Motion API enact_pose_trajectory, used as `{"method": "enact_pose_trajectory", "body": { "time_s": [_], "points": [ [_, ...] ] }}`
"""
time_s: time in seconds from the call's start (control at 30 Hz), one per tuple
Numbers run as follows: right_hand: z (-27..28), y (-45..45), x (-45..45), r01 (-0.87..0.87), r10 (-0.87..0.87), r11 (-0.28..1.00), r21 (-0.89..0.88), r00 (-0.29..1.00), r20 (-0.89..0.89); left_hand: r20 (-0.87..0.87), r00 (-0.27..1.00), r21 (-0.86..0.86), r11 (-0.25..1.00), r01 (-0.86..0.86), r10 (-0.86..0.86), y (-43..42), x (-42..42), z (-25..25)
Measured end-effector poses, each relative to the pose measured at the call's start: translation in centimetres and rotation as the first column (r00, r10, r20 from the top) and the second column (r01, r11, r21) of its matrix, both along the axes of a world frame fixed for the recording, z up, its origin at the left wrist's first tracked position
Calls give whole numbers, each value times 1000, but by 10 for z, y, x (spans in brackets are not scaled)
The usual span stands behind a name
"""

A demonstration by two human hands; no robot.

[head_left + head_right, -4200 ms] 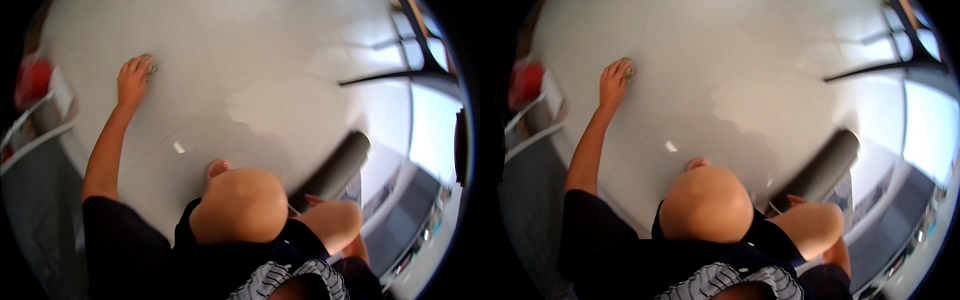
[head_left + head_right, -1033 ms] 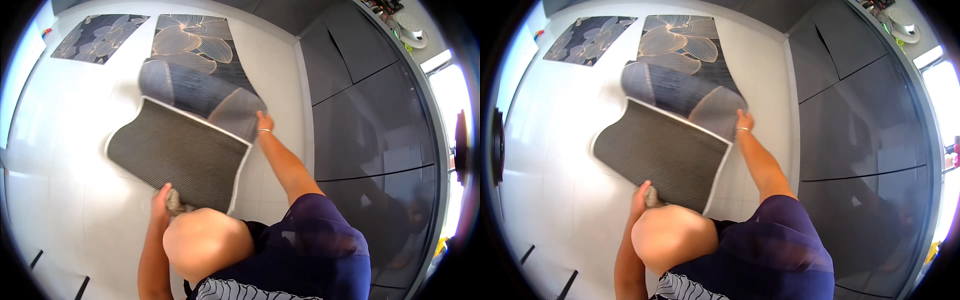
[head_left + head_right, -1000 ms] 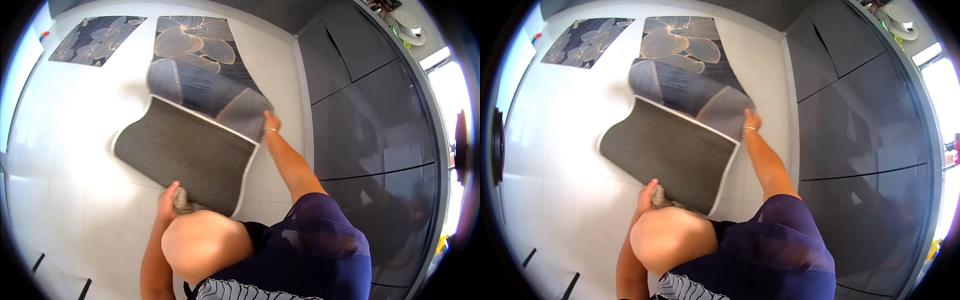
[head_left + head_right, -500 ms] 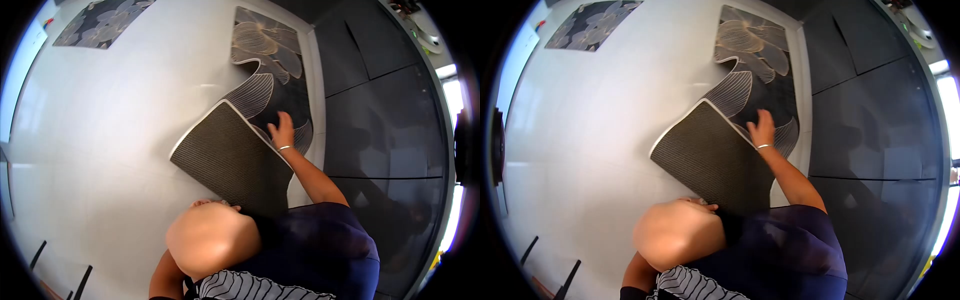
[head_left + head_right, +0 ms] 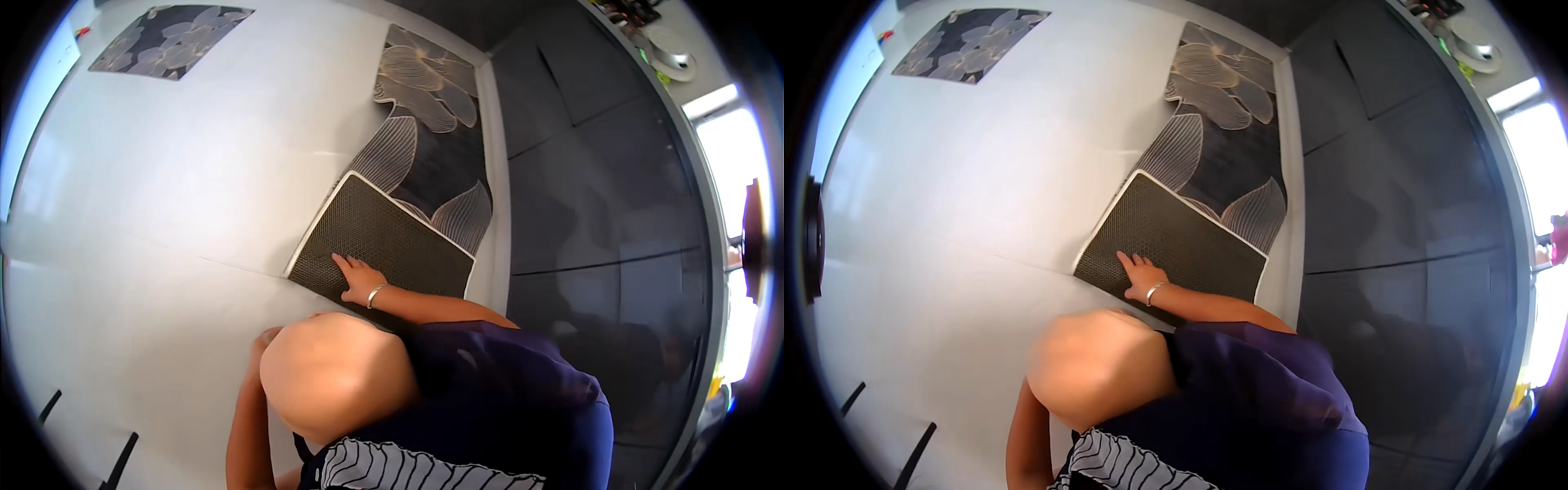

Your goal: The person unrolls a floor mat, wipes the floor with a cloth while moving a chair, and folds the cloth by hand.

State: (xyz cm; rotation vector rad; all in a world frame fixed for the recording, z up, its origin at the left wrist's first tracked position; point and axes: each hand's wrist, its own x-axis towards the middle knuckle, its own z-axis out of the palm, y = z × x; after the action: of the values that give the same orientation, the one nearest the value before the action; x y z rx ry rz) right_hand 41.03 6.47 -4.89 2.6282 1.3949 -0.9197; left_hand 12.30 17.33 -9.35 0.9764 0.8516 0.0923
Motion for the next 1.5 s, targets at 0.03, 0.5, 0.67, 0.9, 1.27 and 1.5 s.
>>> {"method": "enact_pose_trajectory", "body": {
  "time_s": [0.03,0.5,0.67,0.9,1.27,1.5],
  "points": [
    [-4,-4,8,23,-19,999,47,996,-89,-21,999,55,997,-45,46,13,-18,-1],
    [-41,-145,-9,-9,-30,963,-271,990,-138,95,953,-24,958,-286,287,76,-68,-3],
    [-94,-147,4,-250,140,844,-474,957,-255,-59,917,18,919,-394,394,72,-92,-12],
    [-36,-25,26,-623,491,600,-502,782,-384,-87,820,180,819,-545,565,65,-103,28],
    [26,194,-147,-279,599,799,533,459,-657,351,697,-286,781,-556,625,89,-44,63],
    [-37,280,-80,-76,378,771,633,853,-359,-290,803,267,849,-456,521,92,-76,74]
  ]
}}
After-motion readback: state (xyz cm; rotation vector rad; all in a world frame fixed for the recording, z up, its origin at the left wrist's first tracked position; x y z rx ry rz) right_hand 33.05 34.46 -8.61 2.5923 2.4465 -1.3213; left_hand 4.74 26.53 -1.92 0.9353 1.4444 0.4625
